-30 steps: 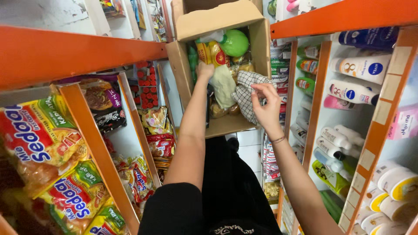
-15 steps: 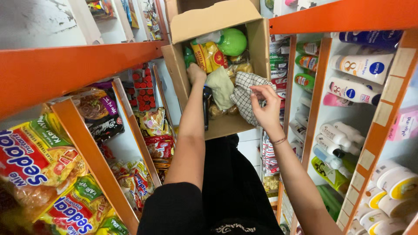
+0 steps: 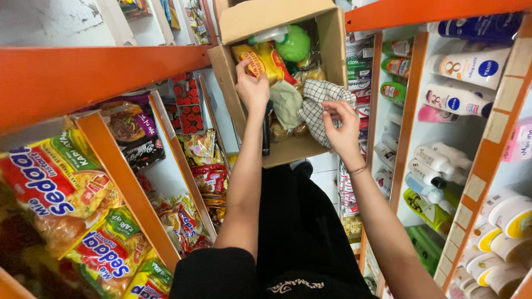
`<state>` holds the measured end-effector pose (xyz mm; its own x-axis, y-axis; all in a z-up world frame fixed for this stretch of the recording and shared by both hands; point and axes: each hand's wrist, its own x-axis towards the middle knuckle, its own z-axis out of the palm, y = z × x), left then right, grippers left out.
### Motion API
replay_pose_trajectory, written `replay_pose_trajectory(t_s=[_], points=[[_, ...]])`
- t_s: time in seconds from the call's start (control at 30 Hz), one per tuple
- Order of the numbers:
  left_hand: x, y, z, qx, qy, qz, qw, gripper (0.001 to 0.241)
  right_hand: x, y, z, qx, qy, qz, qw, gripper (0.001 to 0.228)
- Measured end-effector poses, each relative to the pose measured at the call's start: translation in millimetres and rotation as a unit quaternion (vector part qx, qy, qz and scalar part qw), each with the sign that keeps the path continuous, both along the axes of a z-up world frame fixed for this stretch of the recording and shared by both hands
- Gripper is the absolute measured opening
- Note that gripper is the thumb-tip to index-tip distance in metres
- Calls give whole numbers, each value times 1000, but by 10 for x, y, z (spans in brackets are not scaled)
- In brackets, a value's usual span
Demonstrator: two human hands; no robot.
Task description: The person takes bread packages out of a cardboard box on the floor, wipes each package with a cloth, scans the barcode with a handheld scanner, and places the packages onto a store shelf.
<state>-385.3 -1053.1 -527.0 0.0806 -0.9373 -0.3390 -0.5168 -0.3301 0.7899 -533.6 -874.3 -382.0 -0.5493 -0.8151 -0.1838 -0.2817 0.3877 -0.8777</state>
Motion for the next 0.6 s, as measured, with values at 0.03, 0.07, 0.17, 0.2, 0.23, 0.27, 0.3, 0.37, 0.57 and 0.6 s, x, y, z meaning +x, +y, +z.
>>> replay_pose_trajectory(t_s=[0.03,0.07,0.17,0.2,0.23,0.27,0.3,0.37,0.57,0.6], points=[[51,19,52,-12,6,0,1000,52,4,28,-25,-3,-2,-1,1000,21],[117,29,123,-14,3,-28,1000,50,5,40,-60,-5,-20,-7,1000,20],[291,158,509,-4,89,-79,993,50,-3,17,-183,-10,-110,-33,993,20],[342,237,697,10,181,-72,981,55,-7,-21,-230,-12,-165,-47,985,22],[396,314,904,23,271,-65,960,59,-22,-55,-265,-15,-219,-60,974,24],[459,389,1121,37,282,-90,954,60,-45,-85,-288,14,-269,-72,960,27],[529,466,1341,50,293,-115,948,60,-70,-122,-308,42,-318,-84,943,31],[616,599,1727,67,301,-181,934,60,-119,-180,-326,72,-458,-98,881,38],[626,759,1851,146,375,-312,861,55,-361,35,-288,55,-592,-98,798,49],[537,674,1668,151,353,-292,876,51,-426,165,-264,50,-595,-132,792,51]])
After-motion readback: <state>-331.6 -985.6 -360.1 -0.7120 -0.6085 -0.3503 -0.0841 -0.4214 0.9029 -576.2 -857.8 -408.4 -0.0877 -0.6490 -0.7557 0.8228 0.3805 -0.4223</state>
